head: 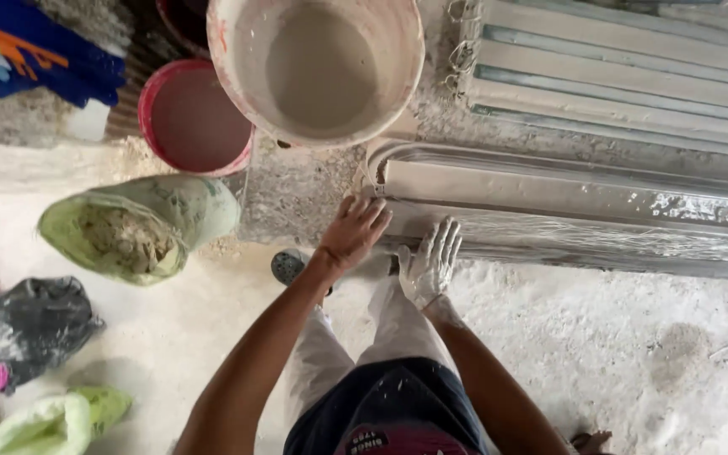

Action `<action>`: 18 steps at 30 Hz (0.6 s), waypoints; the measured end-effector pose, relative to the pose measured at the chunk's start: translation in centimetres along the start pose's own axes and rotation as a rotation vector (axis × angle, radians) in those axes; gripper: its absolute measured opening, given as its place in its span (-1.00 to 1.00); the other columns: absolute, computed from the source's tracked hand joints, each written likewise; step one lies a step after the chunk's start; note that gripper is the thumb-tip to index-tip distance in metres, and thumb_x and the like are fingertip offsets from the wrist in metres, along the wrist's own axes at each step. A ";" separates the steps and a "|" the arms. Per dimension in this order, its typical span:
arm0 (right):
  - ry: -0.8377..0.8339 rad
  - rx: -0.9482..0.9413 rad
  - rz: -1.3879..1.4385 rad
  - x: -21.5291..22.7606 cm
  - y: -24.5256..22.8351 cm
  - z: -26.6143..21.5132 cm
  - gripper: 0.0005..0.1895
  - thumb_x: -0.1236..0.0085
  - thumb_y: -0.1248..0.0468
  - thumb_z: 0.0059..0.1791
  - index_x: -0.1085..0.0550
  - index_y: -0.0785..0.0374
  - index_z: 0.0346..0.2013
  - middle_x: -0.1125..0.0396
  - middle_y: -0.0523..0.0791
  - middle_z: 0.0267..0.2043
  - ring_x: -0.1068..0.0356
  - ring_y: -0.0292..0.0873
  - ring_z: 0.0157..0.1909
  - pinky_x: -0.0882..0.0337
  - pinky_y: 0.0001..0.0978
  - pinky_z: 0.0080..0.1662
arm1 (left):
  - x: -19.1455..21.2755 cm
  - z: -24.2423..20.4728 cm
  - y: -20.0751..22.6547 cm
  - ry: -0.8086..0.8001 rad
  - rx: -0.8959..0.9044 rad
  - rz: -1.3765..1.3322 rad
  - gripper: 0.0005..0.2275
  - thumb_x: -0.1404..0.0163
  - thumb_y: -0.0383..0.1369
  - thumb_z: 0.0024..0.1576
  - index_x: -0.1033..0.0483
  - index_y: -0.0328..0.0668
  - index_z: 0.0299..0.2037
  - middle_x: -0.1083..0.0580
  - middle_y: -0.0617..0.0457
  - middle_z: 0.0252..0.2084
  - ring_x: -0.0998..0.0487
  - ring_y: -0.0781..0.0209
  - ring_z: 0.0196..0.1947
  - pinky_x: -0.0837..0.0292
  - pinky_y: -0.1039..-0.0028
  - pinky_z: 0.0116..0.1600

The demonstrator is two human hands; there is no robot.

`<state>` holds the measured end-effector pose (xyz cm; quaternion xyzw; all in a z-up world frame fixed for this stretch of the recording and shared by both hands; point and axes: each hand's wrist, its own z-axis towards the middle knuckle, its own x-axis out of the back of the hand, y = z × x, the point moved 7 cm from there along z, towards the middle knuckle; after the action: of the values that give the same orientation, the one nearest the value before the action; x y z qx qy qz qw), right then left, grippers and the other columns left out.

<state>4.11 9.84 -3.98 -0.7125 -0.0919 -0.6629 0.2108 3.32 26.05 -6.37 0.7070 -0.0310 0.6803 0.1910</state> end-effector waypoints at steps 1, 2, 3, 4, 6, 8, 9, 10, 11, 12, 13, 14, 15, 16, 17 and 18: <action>0.037 -0.062 0.012 0.1 -0.6 0.5 -0.05 0.15 -0.12 0.11 0.05 0.68 0.44 0.32 0.41 0.56 0.36 0.46 0.59 0.30 0.31 0.49 | -0.5 0.5 -0.5 -0.054 -0.014 0.004 -0.57 0.10 -0.40 0.31 -0.27 -0.03 0.41 -0.19 -0.12 0.48 -0.19 -0.08 0.44 -0.10 -0.05 0.51; 0.038 -0.070 0.007 -0.1 -1.1 0.6 -0.05 0.15 -0.12 0.11 0.05 0.68 0.44 0.32 0.41 0.56 0.36 0.46 0.59 0.30 0.31 0.49 | 0.7 0.6 -0.4 -0.053 -0.022 0.000 -0.57 0.10 -0.40 0.31 -0.27 -0.03 0.41 -0.19 -0.12 0.48 -0.19 -0.08 0.44 -0.10 -0.05 0.51; 0.053 -0.074 0.028 -0.3 -1.4 0.7 -0.07 0.18 -0.11 0.11 0.05 0.66 0.45 0.32 0.39 0.58 0.36 0.44 0.61 0.31 0.30 0.50 | 1.5 0.8 -0.4 -0.090 0.004 -0.061 -0.49 0.09 -0.44 0.26 -0.18 -0.03 0.47 -0.16 -0.13 0.47 -0.19 -0.09 0.42 -0.14 -0.05 0.45; 0.072 -0.074 0.053 -0.4 -1.8 1.1 -0.09 0.21 -0.11 0.11 0.05 0.64 0.46 0.32 0.37 0.59 0.36 0.43 0.62 0.32 0.29 0.52 | 2.4 1.1 -0.5 -0.125 0.033 -0.117 -0.40 0.09 -0.47 0.21 -0.10 -0.02 0.52 -0.14 -0.15 0.47 -0.18 -0.10 0.39 -0.18 -0.05 0.39; 0.076 -0.081 0.049 -0.9 -2.1 1.2 -0.09 0.21 -0.10 0.11 0.05 0.63 0.47 0.31 0.37 0.59 0.36 0.43 0.61 0.32 0.29 0.51 | 3.5 1.9 -0.9 -0.106 0.054 -0.127 -0.38 0.10 -0.51 0.18 -0.07 -0.02 0.51 -0.09 -0.14 0.50 -0.18 -0.11 0.37 -0.22 0.00 0.34; 0.077 -0.080 0.052 -0.9 -2.1 1.4 -0.09 0.21 -0.10 0.12 0.05 0.63 0.47 0.31 0.37 0.58 0.36 0.43 0.61 0.32 0.29 0.50 | 3.9 2.5 -1.3 -0.089 0.083 -0.134 -0.36 0.10 -0.55 0.16 -0.05 -0.02 0.49 -0.04 -0.13 0.54 -0.19 -0.12 0.35 -0.26 0.05 0.28; 0.054 -0.070 0.052 -0.9 -2.0 1.5 -0.09 0.21 -0.10 0.12 0.05 0.64 0.47 0.31 0.38 0.58 0.36 0.44 0.60 0.30 0.30 0.50 | 3.3 2.6 -1.4 -0.143 0.067 -0.102 -0.42 0.10 -0.50 0.18 -0.08 -0.12 0.47 -0.04 -0.13 0.53 -0.19 -0.15 0.36 -0.29 0.06 0.25; 0.023 -0.070 0.056 -1.0 -2.1 0.9 -0.09 0.20 -0.09 0.12 0.06 0.65 0.46 0.31 0.39 0.57 0.36 0.45 0.60 0.29 0.31 0.49 | 2.6 2.1 -1.1 -0.209 0.046 -0.074 -0.46 0.09 -0.46 0.21 -0.10 -0.23 0.44 -0.04 -0.14 0.52 -0.19 -0.17 0.36 -0.33 0.07 0.23; 0.016 -0.076 0.062 -0.8 -2.4 0.3 -0.09 0.20 -0.09 0.12 0.06 0.65 0.46 0.31 0.39 0.57 0.36 0.45 0.60 0.29 0.31 0.49 | 2.0 1.5 -0.9 -0.220 0.044 -0.074 -0.46 0.09 -0.46 0.21 -0.10 -0.23 0.44 -0.04 -0.14 0.52 -0.19 -0.17 0.36 -0.33 0.07 0.23; 0.050 -0.070 0.083 -0.5 -2.5 0.4 -0.10 0.19 -0.09 0.13 0.05 0.63 0.47 0.29 0.37 0.58 0.34 0.45 0.61 0.28 0.31 0.50 | 1.7 1.5 -0.9 -0.176 0.018 -0.056 -0.51 0.08 -0.44 0.22 -0.18 -0.24 0.40 -0.12 -0.14 0.47 -0.23 -0.15 0.34 -0.31 0.11 0.28; 0.084 -0.063 0.104 -0.1 -2.6 0.5 -0.12 0.17 -0.09 0.14 0.04 0.61 0.47 0.28 0.36 0.59 0.33 0.45 0.61 0.26 0.31 0.51 | 1.4 1.6 -0.8 -0.132 -0.009 -0.038 -0.56 0.07 -0.43 0.23 -0.27 -0.25 0.35 -0.21 -0.15 0.42 -0.27 -0.13 0.33 -0.30 0.15 0.33; 0.084 -0.067 0.109 -0.3 -2.4 0.5 -0.12 0.17 -0.09 0.14 0.04 0.61 0.47 0.28 0.36 0.59 0.33 0.45 0.61 0.26 0.31 0.51 | 1.0 1.2 -0.6 -0.137 -0.011 -0.034 -0.56 0.07 -0.43 0.23 -0.27 -0.25 0.35 -0.21 -0.15 0.42 -0.27 -0.13 0.33 -0.30 0.15 0.33; 0.093 -0.079 0.087 -0.4 -2.2 0.6 -0.12 0.19 -0.09 0.15 0.04 0.60 0.48 0.29 0.35 0.59 0.34 0.45 0.62 0.27 0.32 0.51 | 0.7 0.9 -0.6 -0.126 0.004 -0.059 -0.58 0.05 -0.45 0.25 -0.32 -0.25 0.35 -0.28 -0.11 0.36 -0.31 -0.05 0.29 -0.31 0.16 0.35; 0.102 -0.089 0.065 -0.5 -2.0 0.6 -0.13 0.21 -0.08 0.15 0.05 0.60 0.48 0.29 0.35 0.60 0.34 0.44 0.62 0.27 0.32 0.52 | 0.4 0.5 -0.5 -0.114 0.022 -0.083 -0.60 0.04 -0.47 0.28 -0.36 -0.25 0.36 -0.35 -0.07 0.30 -0.35 0.03 0.26 -0.31 0.18 0.37; 0.101 -0.091 0.070 -1.5 -1.6 0.6 -0.13 0.21 -0.08 0.15 0.05 0.60 0.48 0.29 0.35 0.60 0.34 0.44 0.62 0.27 0.32 0.52 | 0.6 0.4 -0.5 -0.120 0.022 -0.080 -0.60 0.04 -0.47 0.28 -0.36 -0.25 0.36 -0.35 -0.07 0.30 -0.35 0.03 0.26 -0.31 0.18 0.37; 0.104 -0.102 0.033 -2.5 -1.1 0.7 -0.12 0.20 -0.10 0.14 0.06 0.57 0.49 0.29 0.33 0.59 0.35 0.42 0.62 0.28 0.32 0.51 | 1.4 0.5 -0.9 -0.040 0.078 -0.142 -0.62 0.00 -0.46 0.24 -0.41 -0.20 0.29 -0.39 -0.04 0.22 -0.37 0.03 0.21 -0.30 0.10 0.31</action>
<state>4.01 11.53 -6.24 -0.6885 -0.0352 -0.6992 0.1893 4.19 27.00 -5.17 0.7278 0.0419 0.6515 0.2102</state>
